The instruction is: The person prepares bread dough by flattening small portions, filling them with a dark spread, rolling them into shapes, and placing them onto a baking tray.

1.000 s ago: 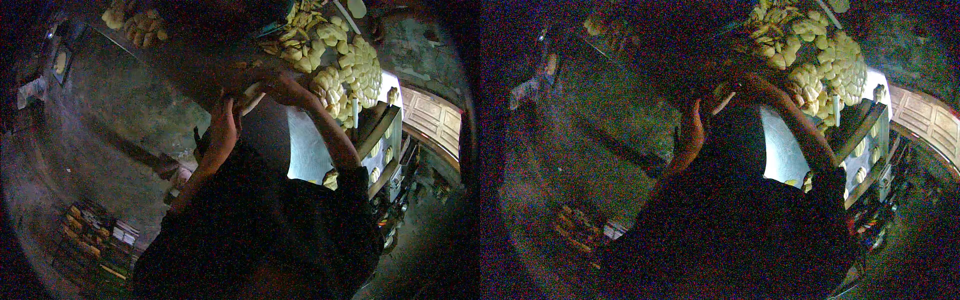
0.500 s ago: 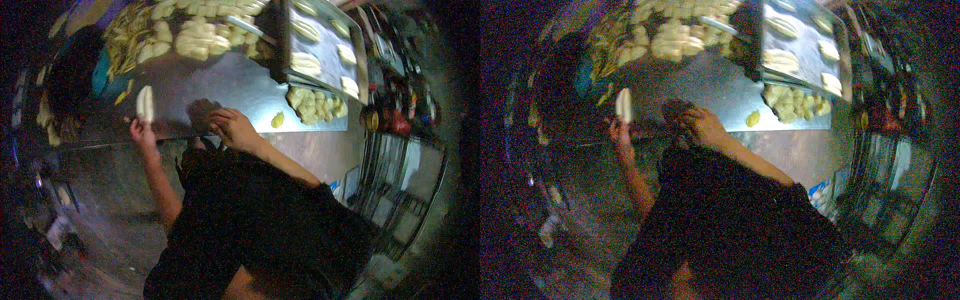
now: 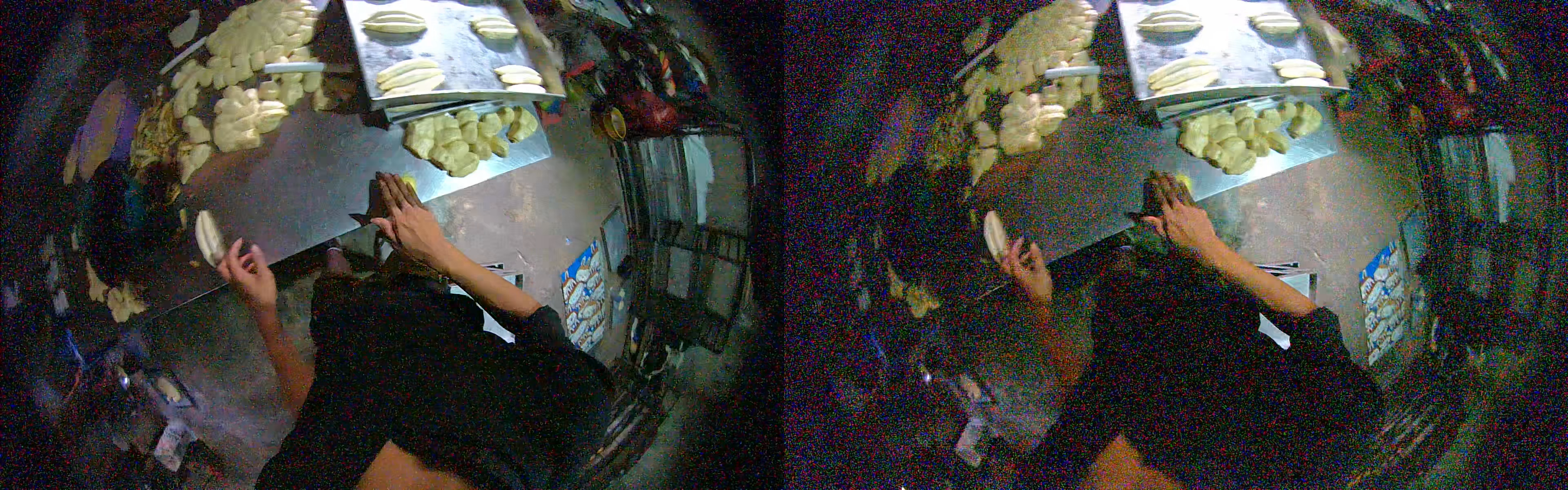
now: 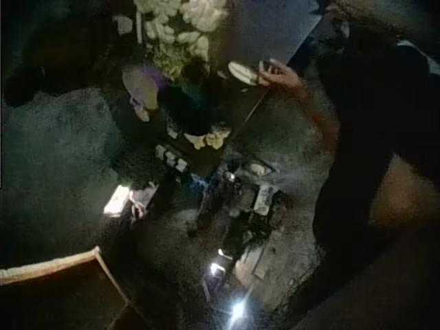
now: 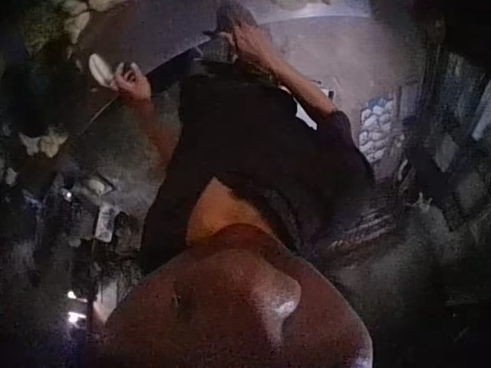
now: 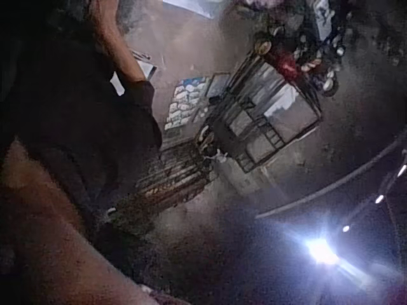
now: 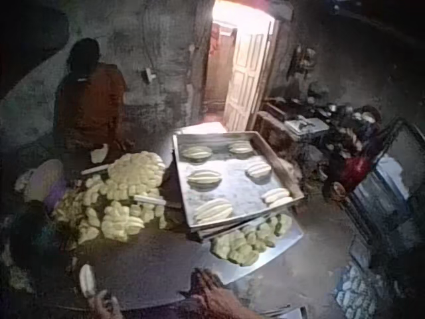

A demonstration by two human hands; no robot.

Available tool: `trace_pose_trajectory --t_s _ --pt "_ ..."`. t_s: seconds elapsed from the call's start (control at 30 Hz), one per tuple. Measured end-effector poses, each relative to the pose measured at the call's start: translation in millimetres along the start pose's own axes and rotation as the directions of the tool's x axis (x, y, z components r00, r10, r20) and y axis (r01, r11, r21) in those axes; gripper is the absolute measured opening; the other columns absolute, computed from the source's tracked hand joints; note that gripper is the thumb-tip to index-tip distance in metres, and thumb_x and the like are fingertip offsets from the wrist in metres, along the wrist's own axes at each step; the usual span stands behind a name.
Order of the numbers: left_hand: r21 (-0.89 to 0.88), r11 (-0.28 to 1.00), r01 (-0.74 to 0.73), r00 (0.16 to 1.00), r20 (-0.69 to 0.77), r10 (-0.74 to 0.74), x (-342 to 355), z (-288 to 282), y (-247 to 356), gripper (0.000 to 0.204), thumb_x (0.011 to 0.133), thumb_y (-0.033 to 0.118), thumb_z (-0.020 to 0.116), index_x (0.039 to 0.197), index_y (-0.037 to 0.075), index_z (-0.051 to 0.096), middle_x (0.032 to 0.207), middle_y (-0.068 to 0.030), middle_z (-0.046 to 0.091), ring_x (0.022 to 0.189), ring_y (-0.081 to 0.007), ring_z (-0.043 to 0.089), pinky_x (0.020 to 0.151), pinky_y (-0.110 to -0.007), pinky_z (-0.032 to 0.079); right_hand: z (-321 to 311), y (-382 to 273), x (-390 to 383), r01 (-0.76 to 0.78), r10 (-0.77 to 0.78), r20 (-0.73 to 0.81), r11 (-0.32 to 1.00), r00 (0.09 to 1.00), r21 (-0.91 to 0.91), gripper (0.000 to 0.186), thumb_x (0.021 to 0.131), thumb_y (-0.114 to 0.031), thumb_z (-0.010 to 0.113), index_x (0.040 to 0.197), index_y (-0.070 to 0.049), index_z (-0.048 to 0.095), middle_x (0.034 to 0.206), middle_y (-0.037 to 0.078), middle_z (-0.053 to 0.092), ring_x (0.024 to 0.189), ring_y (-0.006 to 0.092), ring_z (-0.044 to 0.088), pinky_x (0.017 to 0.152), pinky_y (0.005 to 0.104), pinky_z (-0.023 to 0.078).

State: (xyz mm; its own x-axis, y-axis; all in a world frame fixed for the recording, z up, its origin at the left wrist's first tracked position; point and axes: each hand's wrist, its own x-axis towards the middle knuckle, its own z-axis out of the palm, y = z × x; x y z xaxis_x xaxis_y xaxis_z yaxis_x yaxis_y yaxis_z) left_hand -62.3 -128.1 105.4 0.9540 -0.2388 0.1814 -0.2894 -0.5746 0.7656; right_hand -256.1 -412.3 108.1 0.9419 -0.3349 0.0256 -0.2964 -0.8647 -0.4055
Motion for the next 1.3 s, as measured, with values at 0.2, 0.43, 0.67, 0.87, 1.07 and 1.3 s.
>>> trace_pose_trajectory --t_s 0.2,0.43,0.67,0.87,1.07,1.3 --pt "-0.031 0.999 0.017 0.997 0.071 -0.015 35 16 3 0.026 0.096 0.016 0.065 0.119 0.005 0.064 0.113 -0.0127 0.056 0.091 -0.0231 0.061 0.083 -0.034 0.052 56 -79 114 0.158 -0.153 -0.067 0.985 0.986 0.074 0.075 0.099 -0.043 0.051 0.153 0.003 0.027 0.162 0.02 0.022 0.151 0.0378 0.018 0.123 0.0486 0.019" --pt "-0.097 0.995 -0.014 0.978 0.206 0.034 86 20 -3 0.025 0.1 0.012 0.049 0.12 0.0 0.062 0.117 -0.0171 0.06 0.106 -0.0326 0.06 0.095 -0.042 0.048 46 -60 147 0.251 -0.24 0.13 0.965 0.962 -0.072 0.068 0.098 -0.051 0.048 0.155 -0.016 0.034 0.164 0.008 0.024 0.152 0.0341 0.016 0.122 0.0544 0.014" --pt "-0.256 0.917 -0.307 0.735 0.549 0.399 125 76 49 0.05 0.102 0.018 0.044 0.148 -0.001 0.039 0.154 -0.0228 0.036 0.144 -0.0405 0.032 0.118 -0.052 0.025 71 -83 142 0.36 -0.399 0.136 0.901 0.907 0.241 0.055 0.085 -0.028 0.064 0.137 -0.01 0.057 0.155 0.008 0.041 0.152 0.0289 0.021 0.124 0.0557 0.009" --pt "-0.089 0.621 -0.778 0.365 0.741 0.564 117 115 69 0.059 0.099 0.025 0.049 0.151 0.001 0.035 0.16 -0.0206 0.027 0.151 -0.0362 0.021 0.122 -0.056 0.011 -49 70 27 -0.446 0.455 -0.204 0.89 0.867 0.091 0.035 0.078 -0.001 0.07 0.113 -0.007 0.067 0.105 0.012 0.07 0.097 0.0321 0.068 0.084 0.0375 0.054" --pt "-0.175 0.725 -0.666 0.567 0.513 0.644 118 159 68 0.05 0.092 0.022 0.058 0.138 0.004 0.051 0.15 -0.0203 0.041 0.145 -0.038 0.031 0.12 -0.058 0.015 -113 193 49 -0.822 0.791 -0.229 0.526 0.567 -0.218 0.03 0.084 -0.007 0.055 0.112 -0.003 0.066 0.113 0.026 0.064 0.102 0.0407 0.064 0.089 0.0457 0.053" --pt "-0.158 0.857 -0.49 0.782 0.356 0.512 81 129 81 0.036 0.091 0.012 0.061 0.127 0.006 0.06 0.14 -0.0172 0.05 0.133 -0.0359 0.045 0.115 -0.056 0.026 -64 266 27 -0.424 0.57 -0.585 0.821 0.576 0.383 0.019 0.088 -0.018 0.065 0.091 0.001 0.068 0.089 0.016 0.069 0.084 0.0345 0.066 0.08 0.0411 0.053"
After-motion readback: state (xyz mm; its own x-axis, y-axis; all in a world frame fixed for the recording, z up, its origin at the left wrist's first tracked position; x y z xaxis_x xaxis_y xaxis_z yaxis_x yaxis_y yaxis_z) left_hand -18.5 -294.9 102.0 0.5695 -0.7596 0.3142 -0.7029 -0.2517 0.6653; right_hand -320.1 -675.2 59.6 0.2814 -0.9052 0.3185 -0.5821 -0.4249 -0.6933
